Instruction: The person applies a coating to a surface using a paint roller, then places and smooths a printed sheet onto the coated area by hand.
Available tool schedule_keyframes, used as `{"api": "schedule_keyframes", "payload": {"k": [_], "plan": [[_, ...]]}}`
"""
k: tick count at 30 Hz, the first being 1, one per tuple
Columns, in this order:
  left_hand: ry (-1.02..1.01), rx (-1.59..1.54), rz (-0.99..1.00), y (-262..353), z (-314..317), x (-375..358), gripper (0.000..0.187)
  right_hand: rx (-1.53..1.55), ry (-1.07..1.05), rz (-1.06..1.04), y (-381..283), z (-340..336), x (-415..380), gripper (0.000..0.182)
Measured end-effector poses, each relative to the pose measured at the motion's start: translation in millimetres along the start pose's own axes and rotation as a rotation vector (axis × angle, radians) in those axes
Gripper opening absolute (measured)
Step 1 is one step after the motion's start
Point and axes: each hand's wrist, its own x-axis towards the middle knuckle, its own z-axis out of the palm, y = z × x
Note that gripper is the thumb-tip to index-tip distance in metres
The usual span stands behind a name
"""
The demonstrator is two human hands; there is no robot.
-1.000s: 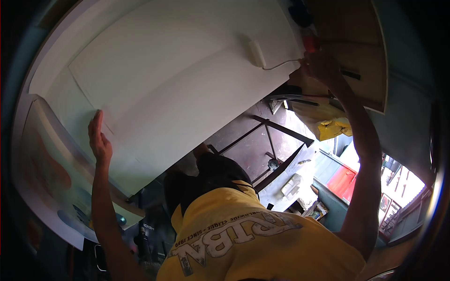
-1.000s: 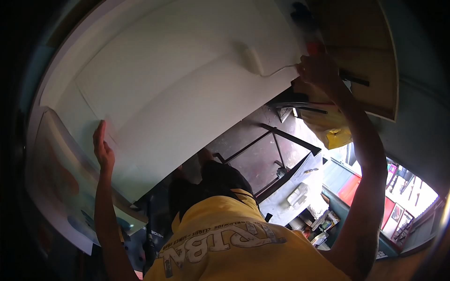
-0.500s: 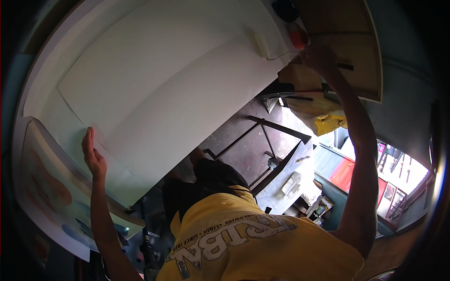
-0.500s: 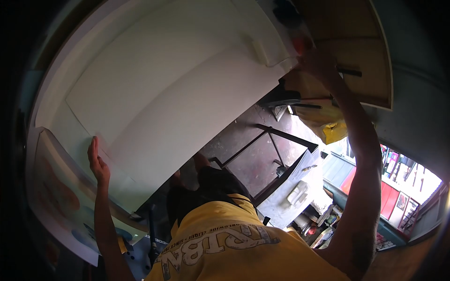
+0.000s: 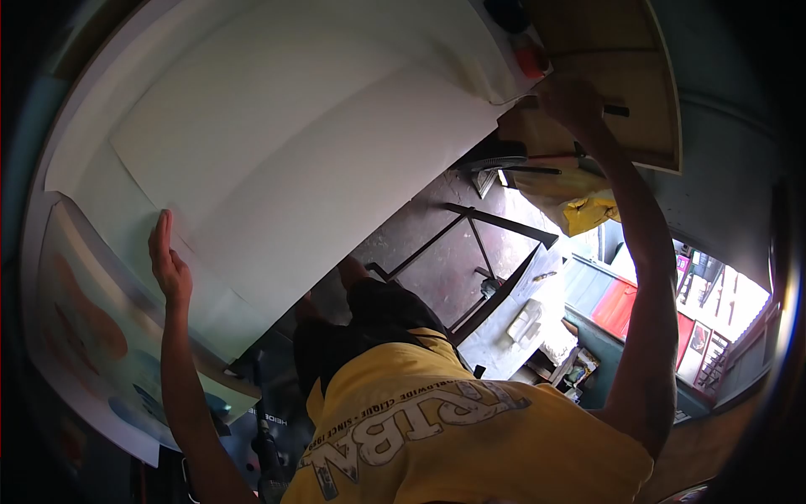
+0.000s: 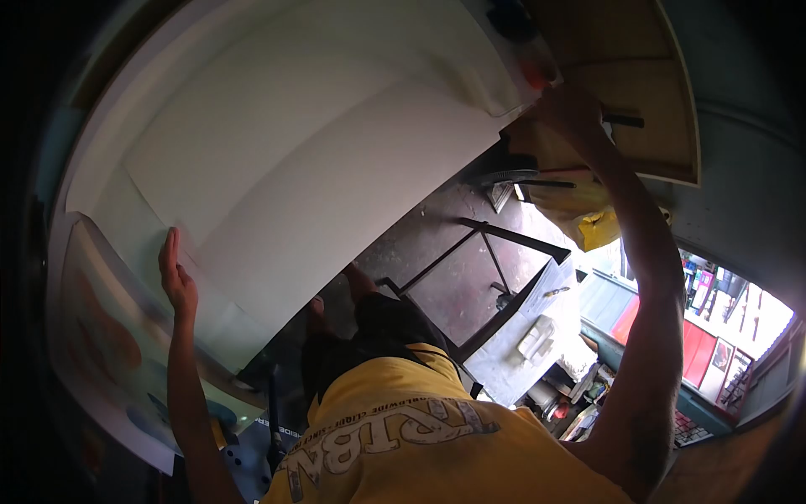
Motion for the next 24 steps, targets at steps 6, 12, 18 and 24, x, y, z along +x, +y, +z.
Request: {"api": "schedule_keyframes", "payload": {"k": [6,12,18,24], "plan": [[0.024,-0.001,0.036,-2.4,0.7,0.1,0.077,-0.102,0.216,-0.318,2.9,37.7,2.4,0.035],[0.031,-0.019,0.029,-0.1,-0.9,0.5,0.079,0.138,0.283,-0.424,-65.8,-36.4,-53.9,0.035],[0.052,-0.032,0.006,-2.9,1.4,-2.7,0.079,0.231,0.177,-0.531,-158.2,-104.6,-110.4,0.034],[0.055,-0.044,0.005,-7.2,1.2,-4.7,0.077,0.341,0.098,-0.64,-244.3,-162.9,-162.3,0.039]]}}
